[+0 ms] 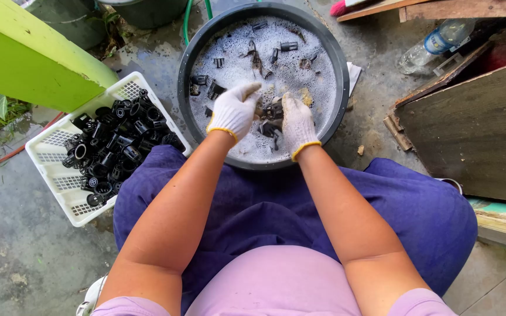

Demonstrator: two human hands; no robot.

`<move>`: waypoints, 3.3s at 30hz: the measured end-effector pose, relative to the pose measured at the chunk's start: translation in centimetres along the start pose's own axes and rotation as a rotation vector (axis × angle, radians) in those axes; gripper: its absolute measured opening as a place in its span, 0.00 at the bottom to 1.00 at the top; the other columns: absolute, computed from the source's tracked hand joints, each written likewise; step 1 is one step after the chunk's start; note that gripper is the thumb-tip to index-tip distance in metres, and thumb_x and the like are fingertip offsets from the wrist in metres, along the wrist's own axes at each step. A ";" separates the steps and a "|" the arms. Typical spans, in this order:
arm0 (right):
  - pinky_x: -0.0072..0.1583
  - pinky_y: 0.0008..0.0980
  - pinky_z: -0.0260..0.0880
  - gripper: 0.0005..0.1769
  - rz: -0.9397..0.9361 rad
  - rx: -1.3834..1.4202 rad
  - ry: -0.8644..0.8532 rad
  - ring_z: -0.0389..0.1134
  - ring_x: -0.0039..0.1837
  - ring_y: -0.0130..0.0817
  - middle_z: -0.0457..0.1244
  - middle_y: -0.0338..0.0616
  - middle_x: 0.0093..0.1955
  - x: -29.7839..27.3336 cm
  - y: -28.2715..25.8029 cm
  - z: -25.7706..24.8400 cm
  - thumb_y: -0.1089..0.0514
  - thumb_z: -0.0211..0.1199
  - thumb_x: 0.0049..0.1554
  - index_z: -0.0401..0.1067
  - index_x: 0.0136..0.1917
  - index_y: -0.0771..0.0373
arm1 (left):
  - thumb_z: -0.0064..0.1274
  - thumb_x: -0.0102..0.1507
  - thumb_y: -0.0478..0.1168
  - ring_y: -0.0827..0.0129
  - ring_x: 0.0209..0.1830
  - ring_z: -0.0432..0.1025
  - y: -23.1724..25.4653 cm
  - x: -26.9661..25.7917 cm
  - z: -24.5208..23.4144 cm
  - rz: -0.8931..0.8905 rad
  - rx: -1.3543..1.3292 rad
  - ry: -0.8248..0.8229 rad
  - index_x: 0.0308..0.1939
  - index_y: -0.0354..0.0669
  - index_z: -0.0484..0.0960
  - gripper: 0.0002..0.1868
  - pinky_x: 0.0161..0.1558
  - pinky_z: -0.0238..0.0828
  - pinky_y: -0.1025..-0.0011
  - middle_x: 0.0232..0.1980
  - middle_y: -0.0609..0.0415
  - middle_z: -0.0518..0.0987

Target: Washing small black plastic hydroponic net pots in a basin of soapy water.

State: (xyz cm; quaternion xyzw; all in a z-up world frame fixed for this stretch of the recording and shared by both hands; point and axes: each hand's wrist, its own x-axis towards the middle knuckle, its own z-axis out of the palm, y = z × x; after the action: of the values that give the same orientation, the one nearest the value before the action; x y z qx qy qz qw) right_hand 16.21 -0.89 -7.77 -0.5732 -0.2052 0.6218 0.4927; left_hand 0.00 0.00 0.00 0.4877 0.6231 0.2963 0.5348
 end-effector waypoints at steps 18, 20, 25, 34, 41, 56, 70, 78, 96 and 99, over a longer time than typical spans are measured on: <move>0.57 0.43 0.69 0.21 -0.185 -1.442 -0.013 0.70 0.49 0.48 0.67 0.52 0.48 1.1 1.6 -3.6 0.46 0.54 0.65 0.80 0.51 0.64 | 0.50 0.65 0.48 0.53 0.55 0.76 -1.7 0.5 -0.7 0.248 0.499 0.180 0.62 0.47 0.80 0.22 0.57 0.69 0.64 0.55 0.45 0.82; 0.52 0.41 0.70 0.20 -0.089 -1.191 -0.053 0.69 0.47 0.44 0.67 0.50 0.46 -1.0 -2.1 -2.3 0.47 0.53 0.65 0.77 0.52 0.64 | 0.48 0.67 0.47 0.55 0.51 0.77 -1.4 0.4 -0.8 0.209 0.446 0.194 0.61 0.49 0.81 0.20 0.54 0.71 0.65 0.52 0.46 0.83; 0.44 0.38 0.69 0.12 0.028 -0.052 -0.289 0.62 0.39 0.35 0.63 0.46 0.41 4.2 0.5 -5.5 0.55 0.58 0.66 0.72 0.56 0.66 | 0.51 0.66 0.47 0.61 0.47 0.81 -2.4 1.1 -0.8 0.411 0.282 0.314 0.53 0.46 0.86 0.16 0.50 0.74 0.69 0.48 0.50 0.86; 0.46 0.39 0.70 0.12 0.069 0.257 -0.476 0.65 0.41 0.36 0.66 0.47 0.45 2.4 -1.0 -4.1 0.57 0.54 0.68 0.72 0.57 0.67 | 0.54 0.67 0.50 0.78 0.35 0.73 0.1 -0.8 -0.2 0.205 -0.138 -0.029 0.55 0.41 0.85 0.20 0.41 0.73 0.78 0.37 0.58 0.83; 0.53 0.38 0.72 0.15 0.124 0.301 -0.448 0.70 0.48 0.37 0.69 0.47 0.50 -0.6 -3.3 -1.8 0.58 0.50 0.65 0.71 0.59 0.68 | 0.51 0.69 0.43 0.79 0.34 0.75 -1.9 1.0 0.1 0.192 -0.313 -0.090 0.53 0.37 0.85 0.16 0.41 0.77 0.77 0.38 0.57 0.84; 0.49 0.36 0.71 0.13 0.030 0.166 -0.451 0.66 0.45 0.34 0.66 0.46 0.48 1.5 -1.7 -3.4 0.58 0.54 0.66 0.72 0.59 0.68 | 0.54 0.66 0.47 0.78 0.31 0.77 -0.8 0.1 -0.8 0.155 -0.025 -0.103 0.43 0.36 0.87 0.16 0.37 0.75 0.77 0.33 0.55 0.85; 0.49 0.38 0.71 0.10 0.013 0.249 -0.412 0.66 0.46 0.36 0.66 0.47 0.49 2.3 -1.1 -3.8 0.60 0.56 0.67 0.70 0.58 0.68 | 0.57 0.63 0.50 0.75 0.32 0.77 0.1 -0.4 -1.2 0.245 0.156 -0.054 0.43 0.37 0.87 0.18 0.39 0.74 0.72 0.33 0.54 0.85; 0.48 0.35 0.70 0.14 -0.042 -0.069 -0.352 0.66 0.46 0.32 0.67 0.43 0.47 0.8 -1.4 -3.2 0.57 0.60 0.64 0.74 0.58 0.70 | 0.50 0.67 0.49 0.58 0.36 0.78 -1.7 0.9 -0.6 0.217 0.352 0.199 0.41 0.40 0.86 0.17 0.43 0.72 0.63 0.36 0.45 0.84; 0.47 0.40 0.72 0.16 -0.067 -0.051 -0.146 0.70 0.45 0.37 0.68 0.47 0.49 4.8 -0.1 -6.6 0.61 0.59 0.64 0.71 0.64 0.68 | 0.50 0.65 0.47 0.53 0.50 0.78 -3.3 2.0 -1.1 0.279 0.394 0.292 0.51 0.49 0.86 0.15 0.53 0.72 0.64 0.48 0.47 0.85; 0.43 0.40 0.69 0.10 -0.029 0.171 -0.280 0.66 0.39 0.39 0.66 0.50 0.42 5.1 -0.6 -6.9 0.62 0.58 0.64 0.71 0.55 0.71 | 0.50 0.64 0.49 0.55 0.48 0.79 -2.4 1.2 -1.2 0.245 0.379 0.244 0.53 0.49 0.85 0.18 0.53 0.73 0.65 0.47 0.46 0.85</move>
State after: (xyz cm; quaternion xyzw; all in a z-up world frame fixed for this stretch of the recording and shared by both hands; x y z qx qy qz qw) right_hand 23.43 1.57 -11.66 -0.4340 -0.2262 0.7036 0.5152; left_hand -1.73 0.48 -2.26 0.6118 0.6637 0.2934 0.3148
